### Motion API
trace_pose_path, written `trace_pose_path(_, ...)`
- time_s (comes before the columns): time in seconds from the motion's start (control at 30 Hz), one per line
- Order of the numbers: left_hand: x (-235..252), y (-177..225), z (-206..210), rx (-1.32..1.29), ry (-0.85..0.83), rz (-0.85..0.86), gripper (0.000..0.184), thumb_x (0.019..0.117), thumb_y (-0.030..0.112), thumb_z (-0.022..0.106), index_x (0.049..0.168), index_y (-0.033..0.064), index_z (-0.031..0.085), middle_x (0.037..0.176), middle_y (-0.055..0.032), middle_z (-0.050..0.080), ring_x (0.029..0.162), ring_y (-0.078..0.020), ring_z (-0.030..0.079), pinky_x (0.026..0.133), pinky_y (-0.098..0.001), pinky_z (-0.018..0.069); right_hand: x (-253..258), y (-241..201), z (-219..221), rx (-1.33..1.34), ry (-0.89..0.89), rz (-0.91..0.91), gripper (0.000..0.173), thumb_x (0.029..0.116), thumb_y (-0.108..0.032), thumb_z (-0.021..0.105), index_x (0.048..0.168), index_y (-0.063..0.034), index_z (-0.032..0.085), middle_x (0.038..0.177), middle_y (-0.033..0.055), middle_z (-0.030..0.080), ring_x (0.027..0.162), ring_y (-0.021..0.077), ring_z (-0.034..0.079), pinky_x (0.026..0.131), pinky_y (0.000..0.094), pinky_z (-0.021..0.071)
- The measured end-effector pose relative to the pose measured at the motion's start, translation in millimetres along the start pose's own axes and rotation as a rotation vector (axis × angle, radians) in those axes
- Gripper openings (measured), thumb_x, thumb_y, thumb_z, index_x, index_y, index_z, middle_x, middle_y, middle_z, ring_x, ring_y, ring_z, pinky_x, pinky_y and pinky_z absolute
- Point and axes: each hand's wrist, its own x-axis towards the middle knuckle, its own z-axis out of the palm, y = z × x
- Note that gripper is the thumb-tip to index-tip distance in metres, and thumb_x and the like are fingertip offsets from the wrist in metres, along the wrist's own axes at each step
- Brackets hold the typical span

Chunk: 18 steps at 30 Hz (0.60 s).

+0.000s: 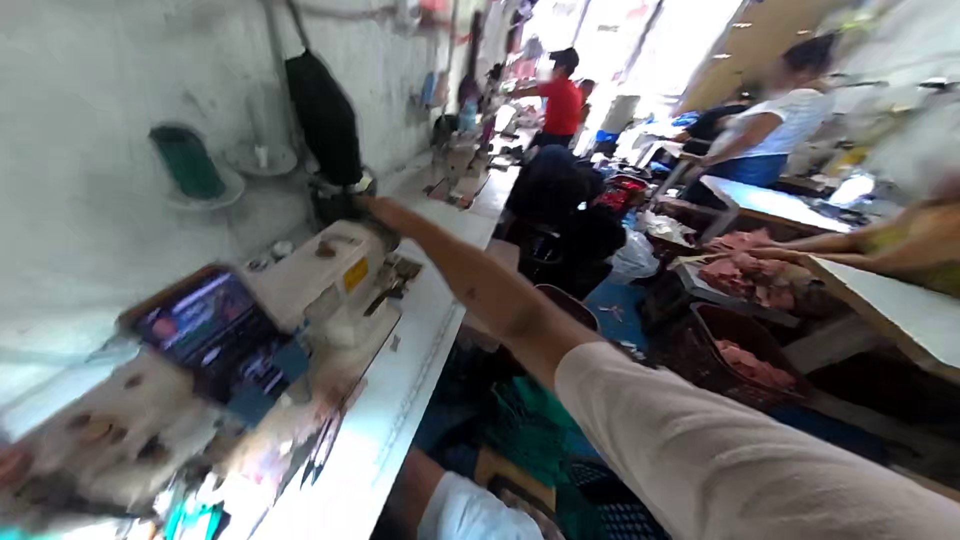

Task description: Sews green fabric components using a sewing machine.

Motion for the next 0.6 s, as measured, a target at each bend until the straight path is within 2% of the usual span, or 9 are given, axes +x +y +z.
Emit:
trace_pose_path(0.07,-24.9,-18.4,13.5,-0.274,-0.019,-0.152,0.055,0.1083,0.039,0.023,0.144,0.0173,0.059,0.147,-0.0183,0.057,0.142,-0.0450,0.046,0.116,-0.0722,0.0233,-0.3,7.8,9.3,-0.210,0.003,-0.152,0.043,0.1078,-0.033,0.051,0.134,-0.0011,0.064,0.137,0.0227,0.063,0.131,0.0363,0.058,0.112,0.0551,0.0427)
trace_pose_path(0.1,-32.1,-17.9,9.6,-0.309,-0.075,-0.239,0.055,0.1049,0.043,0.026,0.143,0.0228,0.061,0.147,-0.0131,0.058,0.140,-0.0420,0.048,0.110,-0.0745,0.0287,0.8,23.2,14.9,-0.216,0.031,-0.212,0.041,0.1061,-0.030,0.055,0.133,-0.0016,0.065,0.137,0.0217,0.063,0.130,0.0344,0.059,0.112,0.0530,0.0432)
trace_pose_path(0.2,-28.6,-15.5,-6.1,-0.375,-0.168,-0.311,0.049,0.1025,0.033,0.039,0.143,0.0210,0.062,0.152,-0.0106,0.054,0.144,-0.0382,0.044,0.113,-0.0719,0.0247,-9.5,76.8,41.9,0.172,0.142,-0.418,0.043,0.1088,-0.031,0.045,0.140,-0.0031,0.057,0.136,0.0102,0.061,0.124,0.0138,0.059,0.106,0.0334,0.0506)
trace_pose_path(0.33,-34.8,-25.5,8.2,-0.389,-0.106,-0.268,0.050,0.1037,0.030,0.035,0.150,0.0284,0.054,0.159,-0.0035,0.047,0.150,-0.0309,0.039,0.116,-0.0721,0.0189,-47.3,91.7,79.0,0.482,0.214,-0.454,0.055,0.1137,-0.028,0.018,0.157,0.0060,0.024,0.154,0.0182,0.045,0.137,0.0154,0.052,0.113,0.0305,0.0458)
trace_pose_path(0.43,-34.6,-24.3,7.5,-0.372,-0.126,-0.250,0.052,0.1033,0.029,0.032,0.150,0.0259,0.055,0.159,-0.0040,0.047,0.150,-0.0306,0.038,0.116,-0.0706,0.0194,-47.2,93.9,88.2,0.525,0.268,-0.425,0.055,0.1137,-0.025,0.017,0.153,0.0118,0.026,0.151,0.0219,0.046,0.137,0.0152,0.052,0.115,0.0289,0.0438)
trace_pose_path(0.5,-34.7,-22.7,5.0,-0.374,-0.134,-0.272,0.052,0.1031,0.028,0.032,0.150,0.0251,0.054,0.159,-0.0047,0.048,0.151,-0.0311,0.037,0.117,-0.0712,0.0164,-41.8,90.3,76.1,0.327,0.266,-0.352,0.052,0.1135,-0.024,0.021,0.150,0.0109,0.035,0.145,0.0185,0.052,0.132,0.0115,0.055,0.112,0.0263,0.0449)
trace_pose_path(0.53,-38.0,-19.7,2.6,-0.377,-0.161,-0.297,0.053,0.1034,0.028,0.031,0.152,0.0266,0.052,0.161,-0.0036,0.045,0.152,-0.0301,0.034,0.118,-0.0718,0.0130,-39.8,90.7,63.8,0.152,0.212,-0.297,0.049,0.1122,-0.021,0.025,0.147,0.0111,0.040,0.144,0.0186,0.053,0.132,0.0130,0.054,0.113,0.0278,0.0429)
trace_pose_path(0.57,-41.0,-18.2,0.4,-0.369,-0.180,-0.322,0.054,0.1036,0.029,0.031,0.155,0.0292,0.048,0.162,-0.0020,0.042,0.153,-0.0289,0.032,0.119,-0.0726,0.0107,-30.3,95.7,47.6,-0.051,0.131,-0.295,0.043,0.1100,-0.011,0.030,0.140,0.0163,0.044,0.141,0.0273,0.053,0.132,0.0248,0.053,0.115,0.0376,0.0402)
trace_pose_path(0.6,-44.2,-16.4,-1.3,-0.353,-0.179,-0.339,0.055,0.1036,0.030,0.031,0.156,0.0303,0.045,0.163,-0.0017,0.041,0.153,-0.0291,0.032,0.118,-0.0738,0.0105,-9.4,113.3,26.6,-0.279,0.017,-0.348,0.037,0.1075,-0.002,0.038,0.133,0.0226,0.047,0.135,0.0413,0.052,0.130,0.0464,0.052,0.112,0.0567,0.0380)
